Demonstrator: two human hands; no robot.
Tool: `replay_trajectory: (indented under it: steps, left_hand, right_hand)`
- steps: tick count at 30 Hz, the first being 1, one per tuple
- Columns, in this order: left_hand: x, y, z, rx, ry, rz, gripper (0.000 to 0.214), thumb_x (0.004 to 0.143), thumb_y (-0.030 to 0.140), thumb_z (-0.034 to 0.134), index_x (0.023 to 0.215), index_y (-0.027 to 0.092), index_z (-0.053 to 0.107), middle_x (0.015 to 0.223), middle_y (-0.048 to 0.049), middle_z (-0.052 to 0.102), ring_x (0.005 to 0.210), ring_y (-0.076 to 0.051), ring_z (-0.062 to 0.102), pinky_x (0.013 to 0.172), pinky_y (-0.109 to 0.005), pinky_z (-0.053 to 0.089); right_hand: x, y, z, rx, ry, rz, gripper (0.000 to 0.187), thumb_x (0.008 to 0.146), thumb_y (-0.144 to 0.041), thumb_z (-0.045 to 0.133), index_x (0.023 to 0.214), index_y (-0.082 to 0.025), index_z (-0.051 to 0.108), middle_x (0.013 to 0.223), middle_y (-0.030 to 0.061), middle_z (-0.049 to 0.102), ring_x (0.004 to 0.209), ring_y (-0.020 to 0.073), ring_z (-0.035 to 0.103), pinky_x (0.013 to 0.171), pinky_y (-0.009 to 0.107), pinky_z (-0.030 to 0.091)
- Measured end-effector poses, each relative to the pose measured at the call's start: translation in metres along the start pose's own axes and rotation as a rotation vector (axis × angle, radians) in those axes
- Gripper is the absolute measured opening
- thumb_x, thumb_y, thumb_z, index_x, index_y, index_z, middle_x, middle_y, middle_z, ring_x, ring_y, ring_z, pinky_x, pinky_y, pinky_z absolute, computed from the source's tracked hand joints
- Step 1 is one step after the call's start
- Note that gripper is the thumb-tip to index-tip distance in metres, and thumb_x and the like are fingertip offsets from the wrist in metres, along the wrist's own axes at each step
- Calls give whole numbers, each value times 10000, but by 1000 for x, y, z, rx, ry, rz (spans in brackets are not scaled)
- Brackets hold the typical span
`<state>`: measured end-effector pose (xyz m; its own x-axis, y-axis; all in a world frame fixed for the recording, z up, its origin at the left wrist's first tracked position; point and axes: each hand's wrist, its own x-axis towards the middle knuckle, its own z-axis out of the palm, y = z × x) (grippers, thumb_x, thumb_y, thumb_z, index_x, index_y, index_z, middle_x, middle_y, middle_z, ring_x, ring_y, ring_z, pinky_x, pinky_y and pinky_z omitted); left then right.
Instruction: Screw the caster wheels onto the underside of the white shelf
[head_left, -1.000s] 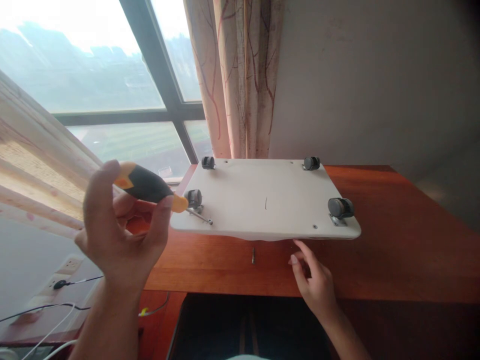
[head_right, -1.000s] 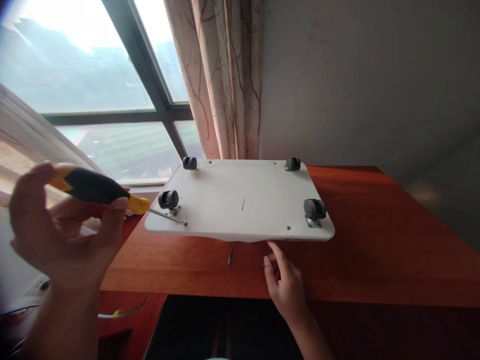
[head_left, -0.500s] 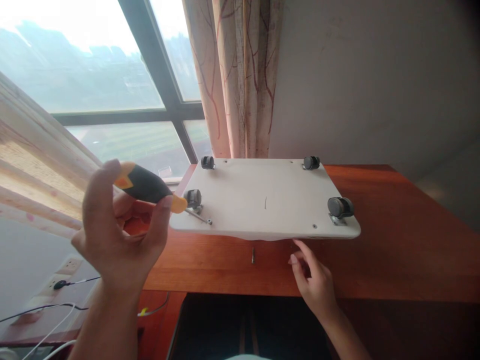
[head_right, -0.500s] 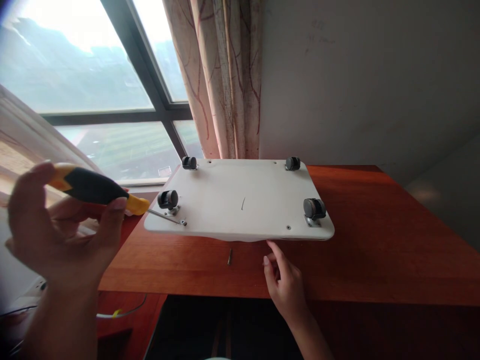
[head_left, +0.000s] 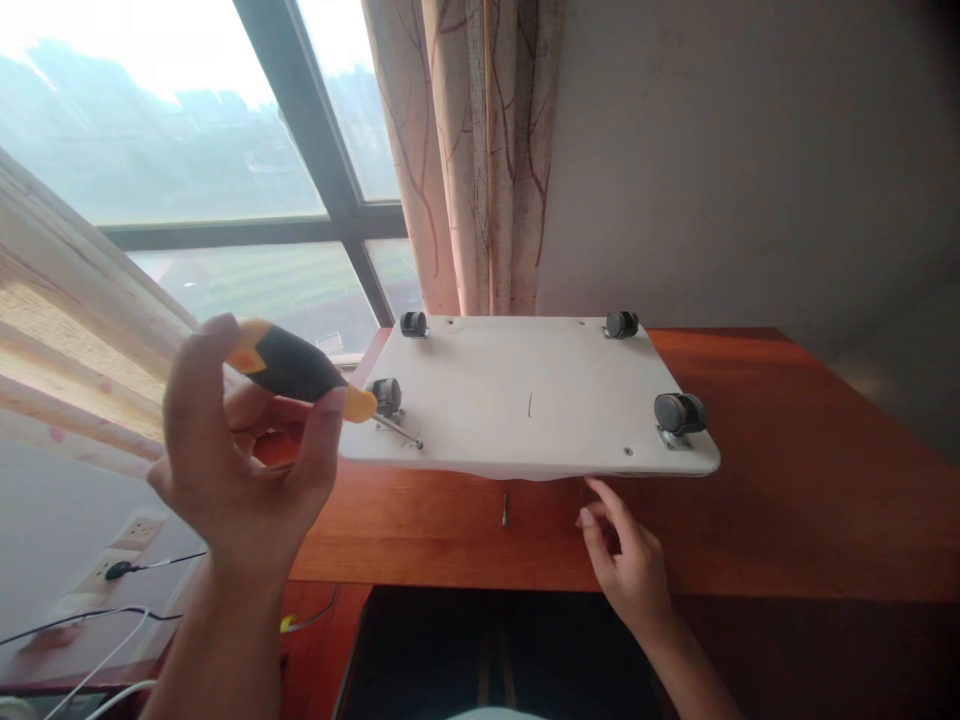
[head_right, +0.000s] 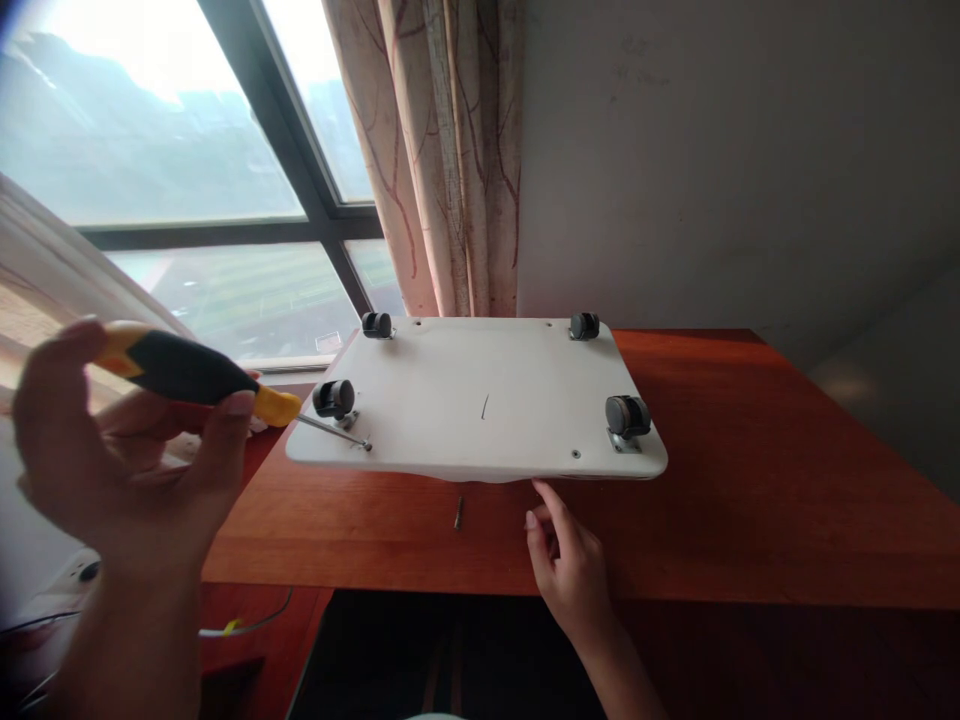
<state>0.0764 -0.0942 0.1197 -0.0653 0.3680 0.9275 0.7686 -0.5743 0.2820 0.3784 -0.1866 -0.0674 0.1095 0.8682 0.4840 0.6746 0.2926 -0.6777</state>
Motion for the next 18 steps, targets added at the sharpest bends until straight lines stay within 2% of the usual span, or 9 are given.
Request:
replay_trajectory:
  steps: [8, 18]
  left_hand:
    - [-2, -7, 0, 27, -1, 5, 917, 613, 246, 821, 1469, 291, 496, 1488, -121, 516, 648, -167, 725, 517, -320, 621]
    - [-2, -1, -2, 95, 7, 4, 914, 614, 238, 837, 1464, 290, 506, 1482, -126, 533, 548, -105, 663, 460, -266, 557]
  right_hand:
    - [1, -1, 0, 2, 8, -13, 361, 1002, -275, 518, 1350, -188, 561, 800, 24, 710, 612, 137, 668, 585, 238, 548]
    - [-1, -2, 0, 12, -5, -1, 369, 1002, -268, 520, 1363, -193, 548, 817, 23, 710, 642, 140, 679, 606, 241, 553]
